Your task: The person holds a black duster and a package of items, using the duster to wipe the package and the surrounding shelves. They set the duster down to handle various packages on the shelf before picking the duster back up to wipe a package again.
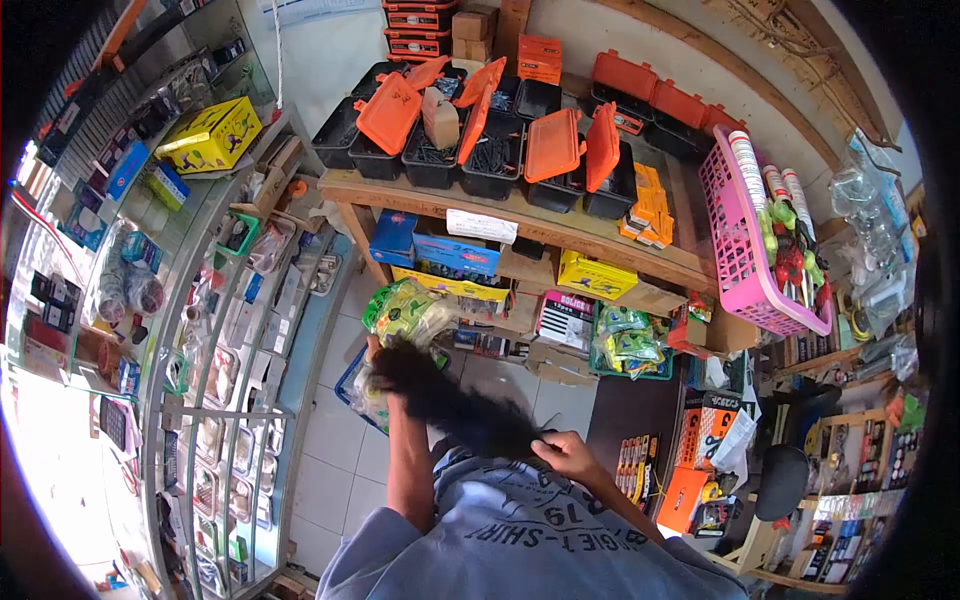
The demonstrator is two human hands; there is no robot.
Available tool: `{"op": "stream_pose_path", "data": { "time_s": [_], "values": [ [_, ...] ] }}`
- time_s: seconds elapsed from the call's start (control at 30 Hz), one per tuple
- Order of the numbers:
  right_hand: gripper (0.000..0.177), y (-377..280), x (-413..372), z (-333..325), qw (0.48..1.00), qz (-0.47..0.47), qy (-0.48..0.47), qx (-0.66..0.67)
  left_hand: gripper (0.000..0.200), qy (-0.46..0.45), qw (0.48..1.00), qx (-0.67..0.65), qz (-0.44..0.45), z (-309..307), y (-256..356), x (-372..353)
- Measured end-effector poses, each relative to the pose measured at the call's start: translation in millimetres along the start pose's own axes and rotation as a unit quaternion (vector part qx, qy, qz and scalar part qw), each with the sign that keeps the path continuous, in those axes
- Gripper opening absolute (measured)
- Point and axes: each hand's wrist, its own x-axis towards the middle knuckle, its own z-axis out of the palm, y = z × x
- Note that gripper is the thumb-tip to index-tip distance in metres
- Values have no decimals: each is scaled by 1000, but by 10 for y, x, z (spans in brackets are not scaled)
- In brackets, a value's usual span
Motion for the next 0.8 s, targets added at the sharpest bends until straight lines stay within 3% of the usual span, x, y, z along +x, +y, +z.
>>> {"op": "stream_pose_path", "data": {
  "time_s": [0.07, 0.1, 0.17, 0.2, 0.23, 0.27, 0.3, 0.37, 0.43, 0.47, 0.57, 0.63, 0.67, 0.7, 0.73, 0.77, 0.8],
  "values": [
    [38, 80, 37, -8, 999, -18, -18, -25, 51, 41, 999, -22, -1, 105, -14, -110],
    [38, 165, 55, 18, 999, -1, 15, 32, 48, -38, 997, -31, 64, 204, -68, -81],
    [38, 180, 71, -3, 995, 16, 44, 88, 44, -51, 996, -59, 42, 140, -19, -52],
    [38, 166, 80, -58, 1000, 8, 5, 17, 44, -235, 970, -62, -19, 43, 29, -63],
    [38, 143, 79, -82, 998, 0, -32, -52, 43, -410, 906, -62, -81, -128, 85, -67],
    [38, 112, 79, -58, 998, 0, -32, -53, 43, -223, 975, 16, 10, -248, 77, 42],
    [39, 69, 91, -15, 1000, -10, -4, 0, 43, -224, 974, 15, 10, -364, 34, 155],
    [40, 42, 80, 18, 998, -17, 20, 51, 46, -72, 994, -72, 40, -17, -21, 19],
    [42, 38, 85, 10, 998, 7, -32, 44, 45, -61, 994, -89, 35, -25, -7, -1],
    [41, 99, 105, -55, 997, 4, -74, -26, 41, -90, 994, -43, 54, 55, -5, -145],
    [40, 85, 83, -173, 997, -2, -83, 1, 35, -151, 983, 50, 89, 110, 34, -234],
    [42, -76, 33, -292, 985, 72, -27, 154, 40, -158, 983, -25, -93, -137, 177, 18],
    [41, -141, 10, -399, 978, 68, -42, 194, 40, -106, 989, 31, -102, -12, 155, -106],
    [41, -175, 11, -522, 969, 62, -55, 233, 39, -128, 983, 45, -123, -5, 167, -152],
    [41, -162, 24, -664, 969, 61, -55, 233, 39, -94, 987, 100, -82, 165, 130, -293],
    [40, -140, 30, -807, 985, 43, -95, 140, 39, -60, 985, 154, -41, 352, 102, -440],
    [40, -143, 54, -885, 990, 25, -134, 45, 40, -114, 981, 8, -156, 387, 120, -495]
  ]
}}
